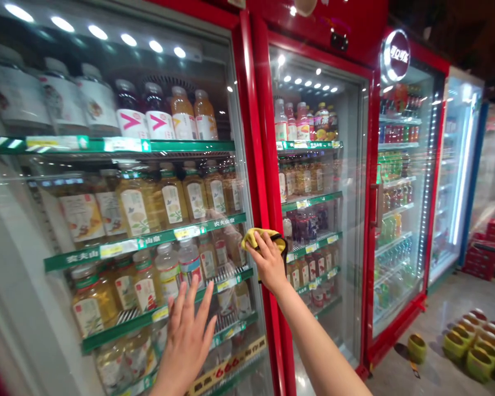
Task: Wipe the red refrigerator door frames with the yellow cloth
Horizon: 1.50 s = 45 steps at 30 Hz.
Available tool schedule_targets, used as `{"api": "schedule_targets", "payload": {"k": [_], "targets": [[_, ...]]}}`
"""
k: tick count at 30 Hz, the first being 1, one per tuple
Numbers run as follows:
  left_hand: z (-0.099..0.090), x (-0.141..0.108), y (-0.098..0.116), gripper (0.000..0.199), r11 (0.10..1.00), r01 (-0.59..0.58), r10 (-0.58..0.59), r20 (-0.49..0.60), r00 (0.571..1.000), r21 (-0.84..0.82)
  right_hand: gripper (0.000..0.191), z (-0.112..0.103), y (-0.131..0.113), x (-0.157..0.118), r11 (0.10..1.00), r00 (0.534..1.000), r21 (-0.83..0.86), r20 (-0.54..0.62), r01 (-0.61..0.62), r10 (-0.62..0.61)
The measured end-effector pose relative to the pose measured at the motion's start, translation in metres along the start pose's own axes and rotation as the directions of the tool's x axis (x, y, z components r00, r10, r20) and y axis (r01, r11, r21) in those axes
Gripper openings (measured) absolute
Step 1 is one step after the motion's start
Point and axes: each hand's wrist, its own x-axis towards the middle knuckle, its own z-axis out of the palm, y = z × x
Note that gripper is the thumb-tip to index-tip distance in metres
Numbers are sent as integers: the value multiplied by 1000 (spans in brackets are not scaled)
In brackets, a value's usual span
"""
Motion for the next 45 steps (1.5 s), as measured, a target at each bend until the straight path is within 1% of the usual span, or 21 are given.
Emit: {"api": "schedule_targets", "payload": {"k": [2,6,7,8,10,14,16,18,21,23,25,27,29,32,34,35,37,39,42,44,45], "targets": [[1,-1,-8,79,1000,4,-3,-15,1000,23,52,9,5,26,1000,1000,6,-23,-12,13],[7,7,-19,80,1000,18,-18,-36,999,20,52,7,12,106,997,992,-17,-109,-69,67],[9,11,-20,80,1000,24,-23,-48,999,15,53,5,12,118,995,989,-36,-118,-89,84],[11,14,-21,80,999,28,-27,-58,998,15,54,4,10,123,993,988,-60,-118,-104,97],[13,19,-23,79,999,31,-29,-64,998,31,57,5,4,109,988,990,-110,-97,-110,100],[9,19,-28,80,999,14,-11,-59,998,48,60,12,-7,41,982,999,-189,-35,-33,27],[4,16,-31,81,999,9,-6,-51,999,46,62,13,-7,30,978,1000,-206,-28,-20,14],[-1,13,-33,81,998,20,-17,-48,999,56,62,12,-6,48,979,999,-200,-42,-42,35],[-6,11,-36,81,996,36,-32,-52,998,85,61,8,-2,105,982,994,-167,-68,-92,81],[-9,11,-36,82,994,37,-31,-60,998,98,62,7,-3,135,979,988,-150,-82,-141,130],[-11,10,-36,82,994,41,-34,-75,997,105,64,8,-8,141,971,979,-139,-89,-193,182],[-12,7,-34,83,993,46,-37,-83,996,105,65,11,-14,122,967,971,-123,-108,-225,212],[-13,2,-33,83,993,46,-38,-73,997,106,64,15,-22,90,979,971,-69,-155,-194,182],[-14,-4,-35,82,994,43,-37,-57,998,104,56,19,-31,48,997,976,80,-216,-1,19],[-15,-5,-39,81,994,44,-38,-64,997,100,52,23,-34,42,985,975,154,-220,79,-44],[-16,-4,-41,81,994,46,-39,-68,997,97,51,26,-35,47,981,974,180,-223,71,-30],[-17,-2,-47,81,995,37,-30,-80,996,95,50,31,-34,73,971,966,238,-253,2,60],[-19,1,-53,81,993,22,-12,-89,996,114,49,35,-33,113,949,937,311,-311,-60,161],[-19,4,-58,82,986,17,2,-118,993,164,49,36,-38,170,923,885,370,-390,-102,254],[-16,5,-58,83,984,31,-6,-142,990,174,49,34,-47,185,934,882,337,-396,-122,258],[-15,5,-57,83,985,37,-12,-149,989,167,49,33,-51,183,947,896,299,-376,-122,234]]}}
